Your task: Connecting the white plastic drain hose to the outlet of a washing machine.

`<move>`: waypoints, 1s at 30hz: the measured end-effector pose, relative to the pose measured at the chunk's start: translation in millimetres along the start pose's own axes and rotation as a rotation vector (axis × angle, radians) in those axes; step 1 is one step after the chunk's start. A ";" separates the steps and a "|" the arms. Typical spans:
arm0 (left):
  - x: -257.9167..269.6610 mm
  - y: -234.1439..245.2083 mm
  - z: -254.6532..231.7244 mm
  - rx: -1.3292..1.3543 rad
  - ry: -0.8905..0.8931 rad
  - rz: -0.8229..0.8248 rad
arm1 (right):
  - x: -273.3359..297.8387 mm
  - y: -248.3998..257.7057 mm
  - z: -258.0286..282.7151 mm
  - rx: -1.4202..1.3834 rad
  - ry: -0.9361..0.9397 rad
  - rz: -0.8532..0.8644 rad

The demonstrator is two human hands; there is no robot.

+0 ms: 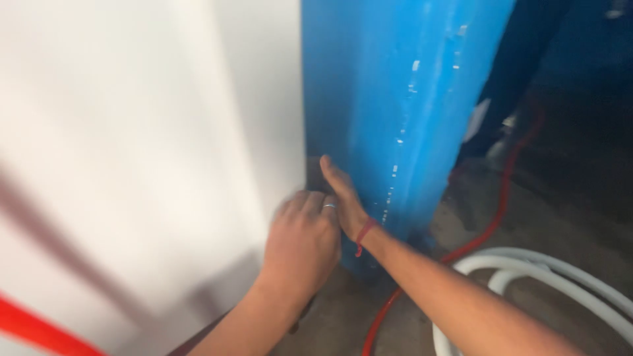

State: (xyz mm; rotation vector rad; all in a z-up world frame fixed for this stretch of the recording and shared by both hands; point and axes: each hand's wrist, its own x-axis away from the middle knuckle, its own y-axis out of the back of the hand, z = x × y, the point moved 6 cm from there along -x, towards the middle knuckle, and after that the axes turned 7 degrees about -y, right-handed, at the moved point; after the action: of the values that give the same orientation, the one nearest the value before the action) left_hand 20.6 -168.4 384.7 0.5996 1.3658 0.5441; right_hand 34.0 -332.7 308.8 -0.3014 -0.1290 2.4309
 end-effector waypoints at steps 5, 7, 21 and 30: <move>3.4 45.7 9.8 -0.022 0.056 -0.065 | -14.8 -8.7 -59.9 -0.013 0.097 0.099; -0.3 60.3 11.9 -0.001 0.068 -0.092 | -7.3 -17.9 -51.2 0.035 0.195 0.159; 27.8 160.1 34.7 -0.121 -0.087 -0.191 | -5.3 -39.4 -75.9 0.132 0.380 -0.056; 76.5 264.0 39.4 -0.465 -0.038 -0.593 | 1.9 -31.5 -70.0 0.303 0.510 -0.224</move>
State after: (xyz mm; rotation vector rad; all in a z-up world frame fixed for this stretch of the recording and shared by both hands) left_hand 66.3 74.2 511.9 -0.1758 1.2454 0.3410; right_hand 69.5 -306.3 246.0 -0.7109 0.4046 2.0431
